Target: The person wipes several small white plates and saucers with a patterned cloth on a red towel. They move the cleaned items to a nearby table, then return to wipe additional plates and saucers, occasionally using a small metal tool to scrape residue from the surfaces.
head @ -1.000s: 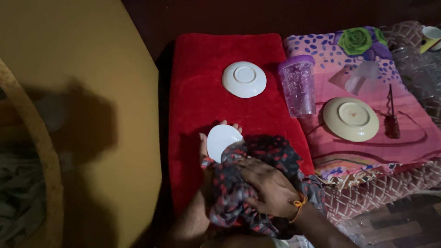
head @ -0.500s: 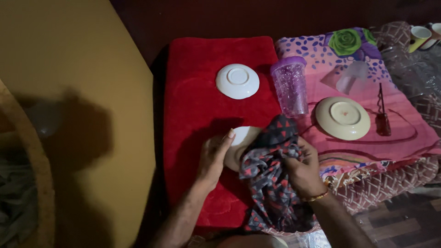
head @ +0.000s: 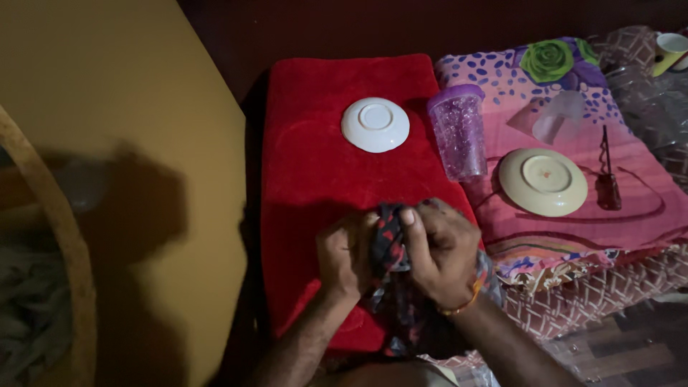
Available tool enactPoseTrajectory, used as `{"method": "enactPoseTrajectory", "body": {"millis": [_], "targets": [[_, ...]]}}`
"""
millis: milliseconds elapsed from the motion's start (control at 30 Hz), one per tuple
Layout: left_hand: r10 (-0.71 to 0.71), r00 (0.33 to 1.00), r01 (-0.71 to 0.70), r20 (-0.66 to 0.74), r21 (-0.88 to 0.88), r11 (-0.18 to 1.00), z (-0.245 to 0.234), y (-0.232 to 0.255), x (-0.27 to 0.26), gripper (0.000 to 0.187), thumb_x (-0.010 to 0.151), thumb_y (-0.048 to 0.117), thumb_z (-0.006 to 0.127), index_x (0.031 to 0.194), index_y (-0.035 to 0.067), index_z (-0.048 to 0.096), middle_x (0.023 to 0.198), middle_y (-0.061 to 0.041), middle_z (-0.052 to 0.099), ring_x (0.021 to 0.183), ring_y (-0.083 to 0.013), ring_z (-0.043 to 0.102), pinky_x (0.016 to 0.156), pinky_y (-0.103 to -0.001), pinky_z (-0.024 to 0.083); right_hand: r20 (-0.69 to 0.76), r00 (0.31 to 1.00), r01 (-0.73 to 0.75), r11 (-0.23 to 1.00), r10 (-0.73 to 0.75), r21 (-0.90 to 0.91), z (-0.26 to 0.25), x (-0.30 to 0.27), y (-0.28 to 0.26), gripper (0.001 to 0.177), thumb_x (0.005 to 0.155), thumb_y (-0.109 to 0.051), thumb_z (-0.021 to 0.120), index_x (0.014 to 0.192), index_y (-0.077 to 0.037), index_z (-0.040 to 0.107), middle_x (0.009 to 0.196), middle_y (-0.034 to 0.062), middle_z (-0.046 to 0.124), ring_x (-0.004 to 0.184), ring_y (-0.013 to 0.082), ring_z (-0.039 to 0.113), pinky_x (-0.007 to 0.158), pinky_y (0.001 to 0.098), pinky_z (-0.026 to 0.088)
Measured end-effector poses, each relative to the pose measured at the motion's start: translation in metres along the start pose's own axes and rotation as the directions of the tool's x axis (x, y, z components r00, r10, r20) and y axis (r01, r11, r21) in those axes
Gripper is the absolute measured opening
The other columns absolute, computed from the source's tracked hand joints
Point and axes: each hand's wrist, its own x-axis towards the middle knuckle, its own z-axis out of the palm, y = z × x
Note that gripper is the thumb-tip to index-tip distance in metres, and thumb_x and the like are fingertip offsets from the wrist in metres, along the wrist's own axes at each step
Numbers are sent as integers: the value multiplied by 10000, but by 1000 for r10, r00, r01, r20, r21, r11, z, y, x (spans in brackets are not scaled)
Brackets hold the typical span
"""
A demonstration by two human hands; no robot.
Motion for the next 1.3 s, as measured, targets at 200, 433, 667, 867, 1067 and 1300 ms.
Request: {"method": "enactPoseTrajectory", "body": {"millis": [200,433,667,867,1067,1300], "targets": [[-157,935,119,-318,-137,983,16,-12,-5,598,1115,369,520,634,64,339,559,47,349,536,-99,337,521,-342,249,-188,914,-171,762,359,624,19,-3,45,354,1084,-174,588,759,-35,604,719,-42,558,627,44,464,574,248,355],[-250,905,183,-343,-218,959,32,-5,-7,569,1087,345,514,615,40,424,533,29,414,529,-110,373,497,-358,275,-265,785,-229,659,560,716,30,-15,67,489,1109,-197,662,656,-69,528,658,-69,518,577,15,394,526,234,300],[134,990,-140,52,162,977,13,19,11,431,1117,272,536,776,10,546,620,-86,536,626,-66,528,524,-320,401,-56,993,-107,994,106,-28,-24,13,21,352,928,-199,770,685,-16,593,608,-42,526,552,40,450,493,267,340],[-277,930,169,-243,-387,906,39,-6,8,645,1116,392,639,636,61,363,622,37,406,590,-60,370,611,-328,493,-140,958,-197,931,249,306,-15,5,20,363,992,-192,721,709,-17,577,628,-35,518,567,60,443,499,276,333],[-479,788,366,-386,-331,870,69,-7,-6,523,1030,464,481,794,24,633,750,19,641,717,-90,548,686,-263,480,-258,797,-296,726,546,621,-4,-17,88,89,1057,-196,557,1018,-203,636,757,-136,597,662,-34,524,598,155,419],[-107,987,131,120,-209,969,51,1,3,389,1075,328,570,862,4,601,764,15,491,725,-86,438,628,-277,376,-228,936,-201,940,267,274,-68,-3,58,311,995,-127,693,715,-26,601,647,-83,516,588,32,440,510,244,343]]}}
